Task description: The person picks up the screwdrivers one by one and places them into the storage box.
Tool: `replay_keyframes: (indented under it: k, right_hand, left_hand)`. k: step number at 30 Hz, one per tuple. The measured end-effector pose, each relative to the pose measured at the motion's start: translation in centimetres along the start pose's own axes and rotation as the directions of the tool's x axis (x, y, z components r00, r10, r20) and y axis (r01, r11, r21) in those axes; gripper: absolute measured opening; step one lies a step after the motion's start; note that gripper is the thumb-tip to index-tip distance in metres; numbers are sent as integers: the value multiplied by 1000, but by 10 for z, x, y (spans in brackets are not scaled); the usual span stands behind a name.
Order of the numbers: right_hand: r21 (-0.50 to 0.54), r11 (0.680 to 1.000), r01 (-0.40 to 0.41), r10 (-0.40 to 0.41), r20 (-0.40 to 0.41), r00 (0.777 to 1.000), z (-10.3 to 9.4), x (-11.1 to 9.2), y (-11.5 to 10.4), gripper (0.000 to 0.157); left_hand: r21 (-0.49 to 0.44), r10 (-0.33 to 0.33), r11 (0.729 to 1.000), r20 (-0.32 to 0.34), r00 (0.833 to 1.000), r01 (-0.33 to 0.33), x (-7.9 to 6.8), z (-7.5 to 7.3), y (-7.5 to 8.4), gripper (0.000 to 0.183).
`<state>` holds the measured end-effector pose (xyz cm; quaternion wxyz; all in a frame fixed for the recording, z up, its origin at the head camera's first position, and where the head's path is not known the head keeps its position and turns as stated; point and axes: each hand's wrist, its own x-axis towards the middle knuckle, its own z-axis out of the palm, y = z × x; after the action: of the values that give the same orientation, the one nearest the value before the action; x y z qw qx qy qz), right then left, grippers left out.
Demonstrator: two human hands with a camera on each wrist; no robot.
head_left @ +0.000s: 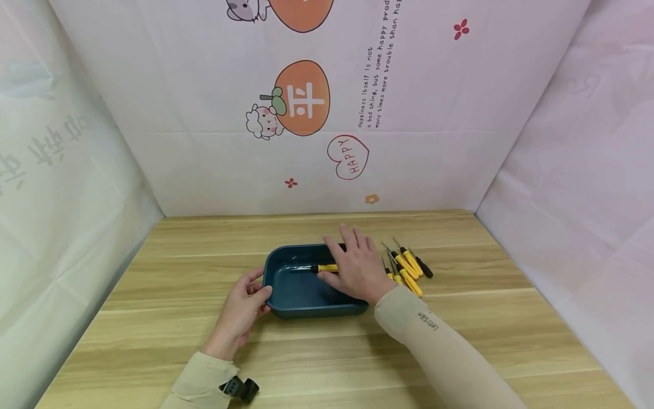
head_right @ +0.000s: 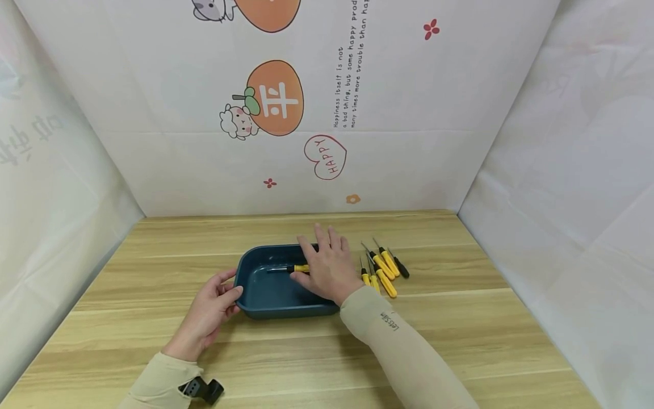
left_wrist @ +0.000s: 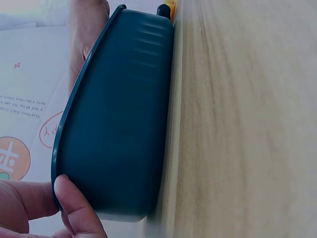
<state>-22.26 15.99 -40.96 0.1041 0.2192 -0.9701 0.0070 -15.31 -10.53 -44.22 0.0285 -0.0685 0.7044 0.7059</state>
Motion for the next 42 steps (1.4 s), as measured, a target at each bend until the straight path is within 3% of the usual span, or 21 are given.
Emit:
replay_keyframes:
  k: [27,42]
  right_hand:
    - [21,997,-69,68,20,997,-8,-7,28,88]
    - [56,991,-120,121,-7,993,-7,-15,48,86]
  left_hand:
    - [2,0,1000,0,1000,0,1,2,2,48]
    - [-4,-9,1000,-3,1000,9,1,1,1,49]
